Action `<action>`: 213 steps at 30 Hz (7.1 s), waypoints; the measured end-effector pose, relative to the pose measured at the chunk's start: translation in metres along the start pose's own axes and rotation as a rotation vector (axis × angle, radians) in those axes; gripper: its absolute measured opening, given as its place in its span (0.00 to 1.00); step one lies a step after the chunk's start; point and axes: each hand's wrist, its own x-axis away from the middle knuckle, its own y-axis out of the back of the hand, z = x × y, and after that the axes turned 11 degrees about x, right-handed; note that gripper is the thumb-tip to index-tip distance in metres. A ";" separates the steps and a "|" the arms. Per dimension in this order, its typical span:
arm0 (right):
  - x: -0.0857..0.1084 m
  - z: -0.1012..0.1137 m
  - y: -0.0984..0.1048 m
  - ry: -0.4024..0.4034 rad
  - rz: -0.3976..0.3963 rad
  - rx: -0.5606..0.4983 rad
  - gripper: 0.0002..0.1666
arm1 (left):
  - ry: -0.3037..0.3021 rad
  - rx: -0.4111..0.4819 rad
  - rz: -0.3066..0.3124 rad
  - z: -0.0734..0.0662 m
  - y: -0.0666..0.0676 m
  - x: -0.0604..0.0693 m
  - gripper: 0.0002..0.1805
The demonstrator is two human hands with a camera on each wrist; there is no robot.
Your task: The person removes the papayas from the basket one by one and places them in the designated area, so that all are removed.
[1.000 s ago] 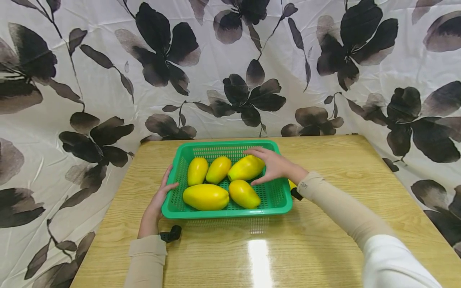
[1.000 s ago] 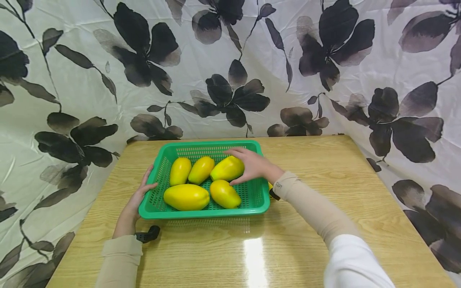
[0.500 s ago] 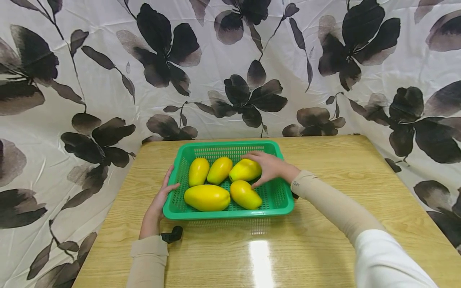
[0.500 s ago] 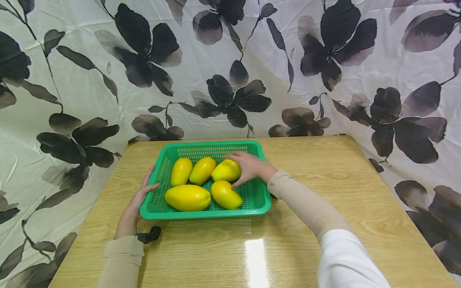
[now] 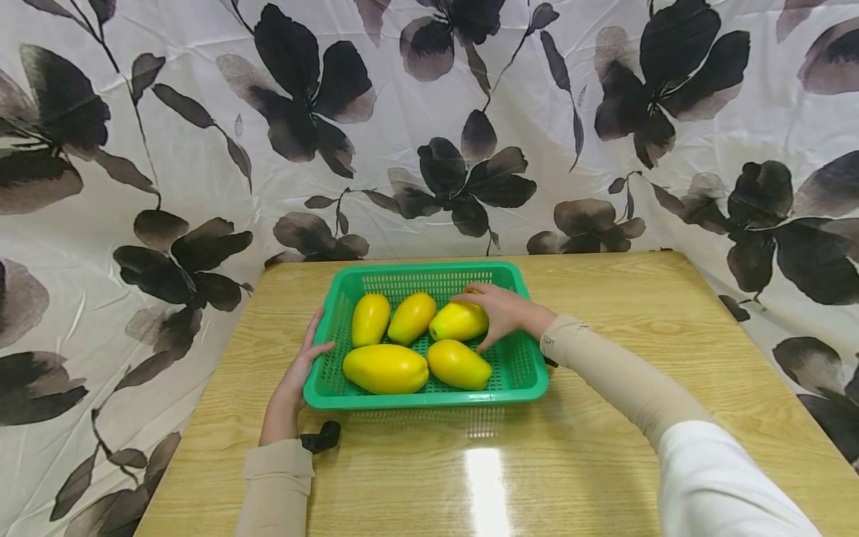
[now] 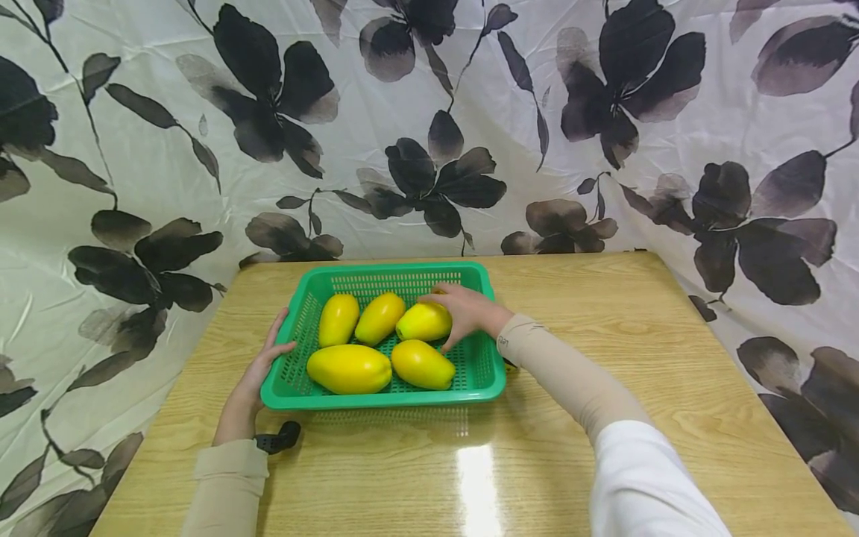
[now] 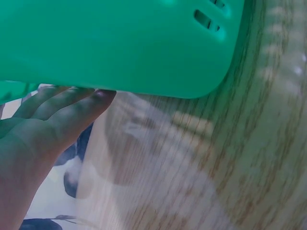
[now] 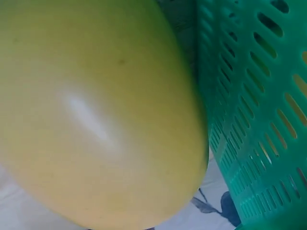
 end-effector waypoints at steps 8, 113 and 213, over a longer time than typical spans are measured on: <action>0.000 0.003 -0.005 0.010 0.120 0.024 0.57 | -0.001 0.020 0.011 0.000 -0.001 -0.001 0.37; 0.168 -0.061 0.010 -0.416 -0.348 -0.259 0.54 | 0.004 -0.018 0.003 -0.001 -0.001 -0.002 0.37; 0.163 -0.057 -0.008 -0.469 -0.220 -0.321 0.37 | -0.010 -0.020 0.001 0.001 0.000 -0.004 0.37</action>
